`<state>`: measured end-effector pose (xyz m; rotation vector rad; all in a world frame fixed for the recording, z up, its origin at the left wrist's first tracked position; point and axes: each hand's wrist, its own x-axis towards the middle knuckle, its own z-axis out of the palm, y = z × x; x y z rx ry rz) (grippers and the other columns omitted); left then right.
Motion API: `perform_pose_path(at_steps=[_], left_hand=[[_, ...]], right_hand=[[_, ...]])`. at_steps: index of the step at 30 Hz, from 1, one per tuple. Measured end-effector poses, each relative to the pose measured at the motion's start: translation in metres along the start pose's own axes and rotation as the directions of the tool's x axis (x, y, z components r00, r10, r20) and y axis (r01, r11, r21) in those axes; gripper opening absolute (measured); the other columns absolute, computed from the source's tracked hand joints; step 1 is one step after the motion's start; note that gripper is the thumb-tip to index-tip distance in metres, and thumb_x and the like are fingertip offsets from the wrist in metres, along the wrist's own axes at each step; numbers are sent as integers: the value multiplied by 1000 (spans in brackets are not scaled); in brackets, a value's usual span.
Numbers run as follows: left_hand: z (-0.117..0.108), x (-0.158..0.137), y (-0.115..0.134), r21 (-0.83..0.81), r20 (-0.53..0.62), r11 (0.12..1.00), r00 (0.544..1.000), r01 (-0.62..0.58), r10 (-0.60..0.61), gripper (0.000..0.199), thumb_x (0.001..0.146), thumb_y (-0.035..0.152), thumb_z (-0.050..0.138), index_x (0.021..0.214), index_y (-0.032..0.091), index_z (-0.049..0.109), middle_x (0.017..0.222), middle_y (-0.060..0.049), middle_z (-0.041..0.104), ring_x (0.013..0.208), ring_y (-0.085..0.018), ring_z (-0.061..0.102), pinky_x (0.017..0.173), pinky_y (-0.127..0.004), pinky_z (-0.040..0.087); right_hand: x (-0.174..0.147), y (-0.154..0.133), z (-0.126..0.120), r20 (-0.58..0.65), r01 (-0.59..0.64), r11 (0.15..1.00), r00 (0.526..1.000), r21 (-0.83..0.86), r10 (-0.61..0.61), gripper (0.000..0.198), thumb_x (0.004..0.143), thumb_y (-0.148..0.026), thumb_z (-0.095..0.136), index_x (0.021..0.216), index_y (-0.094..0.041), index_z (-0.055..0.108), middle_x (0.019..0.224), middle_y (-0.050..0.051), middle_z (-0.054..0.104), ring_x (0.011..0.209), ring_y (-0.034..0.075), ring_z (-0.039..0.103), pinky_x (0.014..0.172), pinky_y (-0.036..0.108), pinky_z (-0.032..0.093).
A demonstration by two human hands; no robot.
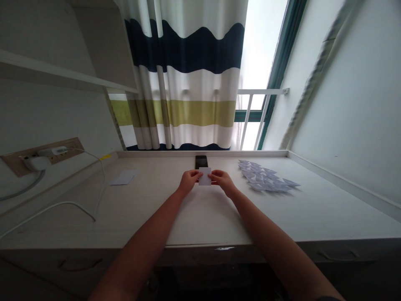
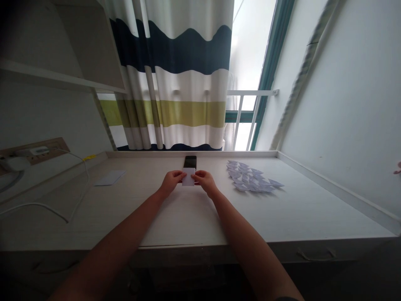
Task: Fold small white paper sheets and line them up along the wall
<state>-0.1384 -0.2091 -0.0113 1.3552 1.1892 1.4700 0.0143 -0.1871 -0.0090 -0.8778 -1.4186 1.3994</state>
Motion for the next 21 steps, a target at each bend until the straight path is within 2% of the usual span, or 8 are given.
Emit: perform_pose_path(at_steps=[3, 10, 16, 21], left_hand=[[0, -1, 2, 25, -15, 1000, 1000, 1, -1, 20, 62, 30, 65, 69, 11, 64, 69, -5, 63, 66, -16, 57, 61, -29, 48], [1, 0, 2, 51, -29, 999, 1000, 1, 1, 19, 61, 30, 65, 67, 12, 64, 67, -5, 64, 64, -16, 57, 61, -29, 47], [-2, 3, -4, 25, -47, 1000, 999, 2, -1, 18, 61, 30, 65, 65, 12, 63, 65, -4, 62, 63, -15, 57, 63, -30, 47], [-3, 4, -3, 31, -57, 999, 998, -18, 20, 19, 61, 30, 65, 65, 12, 63, 65, -4, 62, 62, -15, 57, 63, -30, 47]], right_hand=[[-1, -2, -2, -3, -7, 1000, 1000, 15, 7, 19, 61, -29, 68, 70, -14, 61, 70, 4, 62, 64, 13, 58, 63, 28, 49], [3, 0, -5, -88, 5, 1000, 996, 2, -4, 17, 59, -27, 70, 63, -13, 62, 58, 1, 61, 55, 11, 56, 58, 25, 48], [-2, -5, -3, -25, -62, 998, 998, 25, 62, 16, 63, -27, 68, 68, -13, 64, 62, 4, 63, 60, 13, 60, 58, 25, 49], [-3, -6, 0, -63, -67, 998, 996, 2, 67, 11, 59, -18, 70, 59, -12, 61, 50, 0, 58, 49, 9, 55, 57, 25, 49]])
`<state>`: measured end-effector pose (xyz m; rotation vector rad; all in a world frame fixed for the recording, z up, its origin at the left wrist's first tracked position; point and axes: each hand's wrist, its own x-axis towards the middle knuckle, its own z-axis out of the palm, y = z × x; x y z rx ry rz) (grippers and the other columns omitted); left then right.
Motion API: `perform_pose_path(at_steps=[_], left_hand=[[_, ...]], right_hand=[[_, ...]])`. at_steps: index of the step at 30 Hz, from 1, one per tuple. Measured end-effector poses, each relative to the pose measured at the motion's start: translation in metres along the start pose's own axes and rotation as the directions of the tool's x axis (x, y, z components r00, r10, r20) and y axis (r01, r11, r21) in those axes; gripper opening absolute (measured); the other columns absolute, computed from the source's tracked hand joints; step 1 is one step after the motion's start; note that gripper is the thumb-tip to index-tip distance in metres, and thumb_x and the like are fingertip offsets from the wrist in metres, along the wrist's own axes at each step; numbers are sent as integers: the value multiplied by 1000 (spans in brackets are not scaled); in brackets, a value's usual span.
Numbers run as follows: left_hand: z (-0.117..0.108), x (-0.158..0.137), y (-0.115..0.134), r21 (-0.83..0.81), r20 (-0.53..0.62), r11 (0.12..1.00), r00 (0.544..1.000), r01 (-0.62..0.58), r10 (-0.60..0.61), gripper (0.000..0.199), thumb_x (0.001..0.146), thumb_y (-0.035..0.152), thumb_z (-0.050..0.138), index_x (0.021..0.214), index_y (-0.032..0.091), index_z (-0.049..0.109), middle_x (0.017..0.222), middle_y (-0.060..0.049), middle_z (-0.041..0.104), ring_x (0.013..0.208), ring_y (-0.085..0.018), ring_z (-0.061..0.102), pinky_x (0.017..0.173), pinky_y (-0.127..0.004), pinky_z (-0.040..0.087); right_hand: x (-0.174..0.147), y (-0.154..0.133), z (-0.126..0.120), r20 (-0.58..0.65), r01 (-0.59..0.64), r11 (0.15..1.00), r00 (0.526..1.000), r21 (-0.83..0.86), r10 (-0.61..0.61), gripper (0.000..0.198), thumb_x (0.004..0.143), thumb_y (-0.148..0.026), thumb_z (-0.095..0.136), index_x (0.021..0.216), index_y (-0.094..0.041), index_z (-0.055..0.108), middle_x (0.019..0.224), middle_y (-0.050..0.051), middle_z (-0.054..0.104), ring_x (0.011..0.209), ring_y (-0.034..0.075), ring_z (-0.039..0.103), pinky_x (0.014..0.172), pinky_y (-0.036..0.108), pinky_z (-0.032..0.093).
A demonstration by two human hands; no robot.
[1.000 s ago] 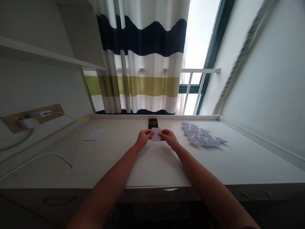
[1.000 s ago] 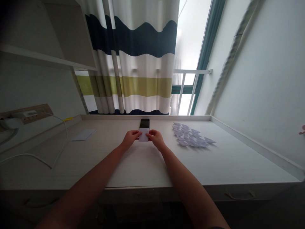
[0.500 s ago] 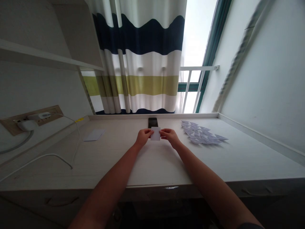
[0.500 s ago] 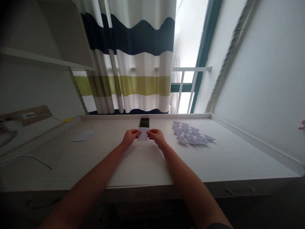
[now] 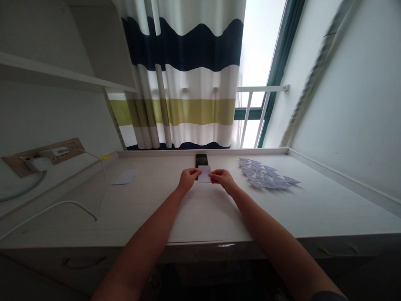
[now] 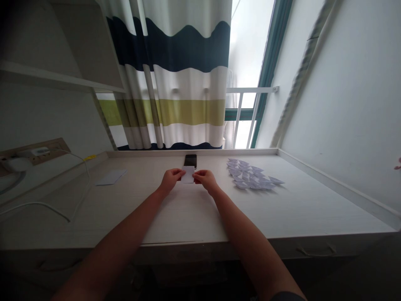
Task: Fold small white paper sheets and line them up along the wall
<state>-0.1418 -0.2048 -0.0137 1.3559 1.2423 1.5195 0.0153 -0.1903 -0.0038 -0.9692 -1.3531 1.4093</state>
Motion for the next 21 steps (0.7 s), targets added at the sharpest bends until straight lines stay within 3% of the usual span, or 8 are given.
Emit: perform_pose_path(at_steps=[7, 14, 21], left_hand=[[-2, -2, 3, 22, -13, 1000, 1000, -19, 19, 19, 63, 31, 63, 67, 12, 63, 67, -4, 63, 64, -15, 57, 64, -31, 48], [0, 2, -2, 16, -17, 999, 999, -46, 46, 23, 62, 34, 64, 67, 12, 63, 64, -4, 62, 61, -14, 56, 61, -29, 47], [-3, 1, 1, 0, -78, 999, 996, -50, 50, 25, 60, 36, 65, 65, 12, 63, 63, -3, 61, 61, -14, 56, 62, -30, 47]], right_hand=[[-4, -3, 0, 82, -18, 1000, 997, 1, 18, 10, 64, -21, 67, 65, -12, 63, 57, 3, 61, 54, 11, 58, 58, 24, 50], [-1, 0, 1, 52, 3, 1000, 999, -18, -2, 14, 61, -19, 70, 57, -12, 59, 48, 0, 57, 47, 9, 56, 52, 21, 48], [-3, 0, 2, 112, -1, 999, 994, -37, 5, 12, 61, -20, 69, 63, -11, 61, 52, 1, 60, 51, 9, 58, 57, 22, 49]])
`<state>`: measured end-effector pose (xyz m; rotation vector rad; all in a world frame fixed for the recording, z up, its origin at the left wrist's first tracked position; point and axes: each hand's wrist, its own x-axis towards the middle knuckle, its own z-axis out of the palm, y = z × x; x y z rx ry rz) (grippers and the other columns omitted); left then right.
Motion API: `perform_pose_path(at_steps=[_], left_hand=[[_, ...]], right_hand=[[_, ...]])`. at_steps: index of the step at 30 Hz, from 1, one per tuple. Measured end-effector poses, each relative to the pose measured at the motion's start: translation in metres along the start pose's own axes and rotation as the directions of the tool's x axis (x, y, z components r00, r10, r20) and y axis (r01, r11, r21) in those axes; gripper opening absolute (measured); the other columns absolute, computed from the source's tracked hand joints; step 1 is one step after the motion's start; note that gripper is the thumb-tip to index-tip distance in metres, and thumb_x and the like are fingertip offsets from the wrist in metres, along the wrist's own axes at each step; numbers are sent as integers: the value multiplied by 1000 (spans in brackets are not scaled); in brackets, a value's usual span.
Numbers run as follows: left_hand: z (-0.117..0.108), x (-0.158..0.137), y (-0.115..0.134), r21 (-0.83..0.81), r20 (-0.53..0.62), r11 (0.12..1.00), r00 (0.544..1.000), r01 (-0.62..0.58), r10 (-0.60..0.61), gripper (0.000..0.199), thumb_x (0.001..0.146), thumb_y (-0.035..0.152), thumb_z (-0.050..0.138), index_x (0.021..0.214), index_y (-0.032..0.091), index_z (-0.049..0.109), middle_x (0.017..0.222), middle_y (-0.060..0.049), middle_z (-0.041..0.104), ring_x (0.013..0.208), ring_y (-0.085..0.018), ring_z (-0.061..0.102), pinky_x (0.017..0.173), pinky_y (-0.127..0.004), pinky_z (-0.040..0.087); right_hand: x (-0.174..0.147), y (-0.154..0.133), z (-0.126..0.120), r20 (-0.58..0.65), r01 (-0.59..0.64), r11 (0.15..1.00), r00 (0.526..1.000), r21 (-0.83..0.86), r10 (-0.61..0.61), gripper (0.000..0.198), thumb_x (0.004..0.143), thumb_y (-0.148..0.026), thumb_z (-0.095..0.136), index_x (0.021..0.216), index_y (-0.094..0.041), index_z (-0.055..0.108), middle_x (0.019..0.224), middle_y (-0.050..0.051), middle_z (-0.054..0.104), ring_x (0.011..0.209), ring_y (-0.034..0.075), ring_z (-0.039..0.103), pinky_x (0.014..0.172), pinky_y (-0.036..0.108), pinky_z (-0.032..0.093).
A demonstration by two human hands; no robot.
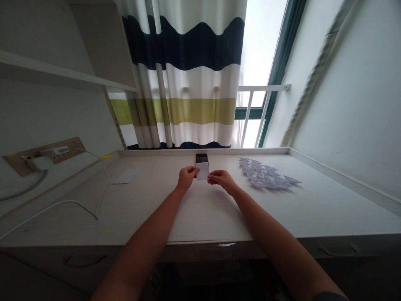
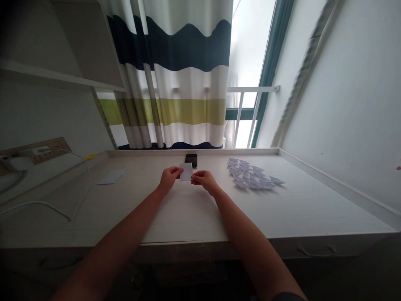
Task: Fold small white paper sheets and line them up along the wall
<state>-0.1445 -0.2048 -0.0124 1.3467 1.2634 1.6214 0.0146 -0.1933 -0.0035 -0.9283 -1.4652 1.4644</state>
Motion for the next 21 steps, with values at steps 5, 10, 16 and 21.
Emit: perform_pose_path(at_steps=[5, 10, 16, 21], left_hand=[[0, -1, 2, 5, 2, 1000, 1000, -14, 14, 24, 62, 36, 64, 64, 12, 62, 62, -3, 61, 62, -14, 56, 62, -30, 47], [2, 0, -2, 18, 52, 1000, 999, 0, -1, 22, 61, 33, 64, 64, 12, 61, 61, -2, 60, 59, -14, 55, 59, -29, 47], [4, -2, -4, -13, 117, 1000, 993, 10, -8, 21, 60, 33, 65, 62, 12, 60, 60, -2, 59, 59, -14, 55, 59, -28, 47], [4, -3, -1, -1, 154, 1000, 988, 21, -20, 22, 60, 33, 65, 63, 12, 61, 62, -3, 60, 61, -15, 56, 60, -29, 47]], right_hand=[[0, 1, 0, -16, 36, 999, 999, -15, -36, 14, 59, -21, 71, 60, -12, 60, 50, 0, 58, 49, 8, 55, 56, 23, 47], [4, 5, -2, -38, 47, 999, 998, 22, -46, 18, 56, -25, 72, 63, -12, 61, 56, 0, 59, 53, 9, 55, 59, 25, 47], [10, 9, -7, -110, 101, 994, 989, 45, -96, 24, 51, -31, 73, 57, -13, 59, 50, -2, 56, 50, 8, 51, 58, 26, 46], [8, 7, -7, -82, 117, 989, 991, 87, -110, 27, 50, -34, 74, 63, -14, 62, 59, 0, 60, 58, 11, 55, 64, 29, 46]])
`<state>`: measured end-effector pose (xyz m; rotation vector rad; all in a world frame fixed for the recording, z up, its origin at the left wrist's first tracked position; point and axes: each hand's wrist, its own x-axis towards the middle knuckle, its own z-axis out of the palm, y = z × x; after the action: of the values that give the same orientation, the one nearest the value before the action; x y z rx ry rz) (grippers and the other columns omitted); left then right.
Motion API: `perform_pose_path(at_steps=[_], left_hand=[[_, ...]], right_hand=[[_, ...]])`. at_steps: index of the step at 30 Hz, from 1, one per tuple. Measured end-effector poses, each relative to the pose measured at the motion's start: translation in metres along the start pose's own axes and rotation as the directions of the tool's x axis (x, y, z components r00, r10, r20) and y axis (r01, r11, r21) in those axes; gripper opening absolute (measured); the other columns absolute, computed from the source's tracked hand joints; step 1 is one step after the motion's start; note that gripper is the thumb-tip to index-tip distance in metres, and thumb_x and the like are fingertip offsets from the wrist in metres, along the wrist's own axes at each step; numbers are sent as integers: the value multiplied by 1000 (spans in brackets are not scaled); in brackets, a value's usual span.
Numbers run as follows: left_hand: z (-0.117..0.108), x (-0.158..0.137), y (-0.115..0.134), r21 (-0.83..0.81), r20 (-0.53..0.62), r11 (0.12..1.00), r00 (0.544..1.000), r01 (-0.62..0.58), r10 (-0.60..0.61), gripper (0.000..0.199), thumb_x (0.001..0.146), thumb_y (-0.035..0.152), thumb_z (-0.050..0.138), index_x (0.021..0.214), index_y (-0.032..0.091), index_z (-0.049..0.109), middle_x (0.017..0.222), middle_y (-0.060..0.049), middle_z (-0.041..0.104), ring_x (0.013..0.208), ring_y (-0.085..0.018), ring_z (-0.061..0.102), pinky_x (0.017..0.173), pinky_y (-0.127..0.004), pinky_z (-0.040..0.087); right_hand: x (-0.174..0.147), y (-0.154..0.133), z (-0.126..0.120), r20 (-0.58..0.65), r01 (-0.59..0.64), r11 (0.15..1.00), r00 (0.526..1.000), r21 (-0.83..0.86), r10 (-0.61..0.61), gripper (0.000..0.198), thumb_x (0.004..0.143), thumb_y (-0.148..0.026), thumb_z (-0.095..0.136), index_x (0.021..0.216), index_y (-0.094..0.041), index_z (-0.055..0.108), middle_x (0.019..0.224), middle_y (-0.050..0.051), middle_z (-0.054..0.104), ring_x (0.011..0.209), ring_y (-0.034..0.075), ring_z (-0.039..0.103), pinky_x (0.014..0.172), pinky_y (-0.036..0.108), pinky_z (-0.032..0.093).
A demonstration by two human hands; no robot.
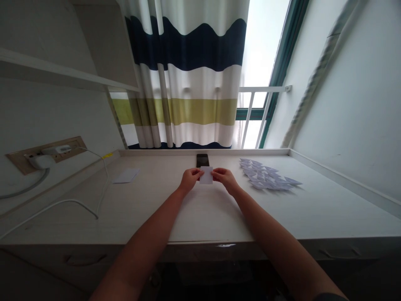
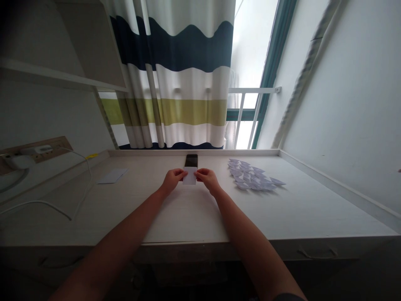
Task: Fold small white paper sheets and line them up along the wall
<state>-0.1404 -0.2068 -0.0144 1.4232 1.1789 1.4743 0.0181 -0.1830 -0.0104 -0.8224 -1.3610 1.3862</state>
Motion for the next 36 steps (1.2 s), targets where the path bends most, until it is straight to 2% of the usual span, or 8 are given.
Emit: perform_pose_path(at_steps=[6, 11, 18, 23, 26, 30, 36], left_hand=[[3, -1, 3, -34, 24, 999, 1000, 8, -7, 22, 59, 33, 66, 62, 12, 61, 62, -3, 60, 61, -14, 56, 61, -29, 47], [3, -1, 1, -41, 41, 999, 999, 15, -13, 23, 57, 33, 67, 61, 12, 61, 60, -2, 60, 60, -14, 55, 59, -28, 46], [4, -2, 1, -19, 62, 1000, 998, 21, -20, 23, 57, 33, 67, 64, 11, 63, 63, -3, 61, 59, -13, 54, 59, -26, 44], [1, -1, 1, -24, 18, 999, 999, 30, -29, 24, 57, 34, 67, 63, 12, 62, 62, -3, 61, 60, -13, 55, 60, -28, 45], [0, -1, 1, -55, -31, 998, 999, 40, -41, 24, 56, 35, 68, 62, 12, 61, 61, -2, 60, 60, -13, 55, 61, -28, 46], [2, -2, 5, -156, -16, 983, 995, 100, -103, 26, 55, 34, 69, 65, 11, 61, 64, -2, 60, 62, -13, 56, 65, -29, 46], [2, -3, 6, -263, 39, 951, 987, 161, -156, 31, 58, 37, 68, 74, 11, 61, 70, -5, 61, 64, -13, 57, 66, -29, 46]], right_hand=[[0, -2, 1, -79, 55, 998, 996, 27, -52, 25, 50, -35, 73, 58, -15, 60, 55, -1, 58, 56, 10, 52, 64, 29, 45], [-1, -3, 1, -61, 61, 996, 997, 71, -57, 25, 51, -35, 73, 64, -16, 62, 62, 0, 61, 60, 12, 55, 66, 30, 45], [2, -1, -1, -126, 85, 996, 989, 39, -80, 25, 51, -35, 72, 62, -15, 61, 59, 0, 60, 58, 11, 54, 63, 28, 46], [-2, -4, 1, -29, -13, 999, 999, 45, 14, 23, 57, -31, 70, 71, -15, 62, 67, 2, 63, 62, 12, 58, 65, 28, 48], [-4, -4, 3, 34, -88, 996, 996, 11, 88, 20, 55, -24, 72, 68, -13, 62, 63, 2, 62, 58, 12, 57, 63, 29, 49], [-5, -5, 5, 19, -86, 996, 996, 11, 85, 16, 53, -20, 73, 59, -12, 60, 57, 1, 59, 55, 11, 56, 61, 29, 50], [-4, -6, 4, 9, -94, 995, 996, 31, 93, 16, 52, -20, 73, 58, -12, 60, 55, 0, 58, 53, 11, 56, 61, 29, 50]])
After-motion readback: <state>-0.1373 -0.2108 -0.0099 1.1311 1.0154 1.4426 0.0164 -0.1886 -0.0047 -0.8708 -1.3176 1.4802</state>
